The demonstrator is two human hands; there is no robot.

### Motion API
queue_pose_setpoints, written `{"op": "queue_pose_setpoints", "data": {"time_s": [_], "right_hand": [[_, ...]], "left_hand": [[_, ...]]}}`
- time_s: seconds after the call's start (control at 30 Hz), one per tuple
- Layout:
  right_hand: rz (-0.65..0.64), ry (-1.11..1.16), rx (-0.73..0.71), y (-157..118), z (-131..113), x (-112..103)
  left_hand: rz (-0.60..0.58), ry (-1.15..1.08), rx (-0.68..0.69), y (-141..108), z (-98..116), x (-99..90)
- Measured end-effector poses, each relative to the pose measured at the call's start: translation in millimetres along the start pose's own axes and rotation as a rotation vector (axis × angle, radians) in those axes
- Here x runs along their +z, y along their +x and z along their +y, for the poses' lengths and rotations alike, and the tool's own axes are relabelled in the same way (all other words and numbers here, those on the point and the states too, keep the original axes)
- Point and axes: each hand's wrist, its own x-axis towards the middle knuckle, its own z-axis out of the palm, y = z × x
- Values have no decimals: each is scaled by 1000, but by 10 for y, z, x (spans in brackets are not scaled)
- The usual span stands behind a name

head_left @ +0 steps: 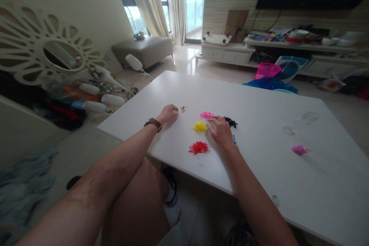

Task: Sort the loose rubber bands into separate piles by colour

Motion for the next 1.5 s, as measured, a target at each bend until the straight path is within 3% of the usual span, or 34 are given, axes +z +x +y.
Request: {"op": "queue_pose_setpoints", "data": {"time_s": [0.17, 0.33, 0.8, 1.13, 1.5], "right_hand": [[-13, 31, 7, -5, -9, 6], [-39, 32, 13, -4, -14, 5], [-52, 55, -4, -9, -33, -3], [-37, 142, -51, -2, -6, 25], [28, 268, -163, 11, -111, -21]], "left_hand": [[-91, 1, -18, 28, -70, 24], [-103, 23, -11, 52, -124, 10], [31, -168, -107, -62, 56, -121], [-47, -337, 86, -86, 266, 7], [-303, -469, 342, -180, 818, 205]]}}
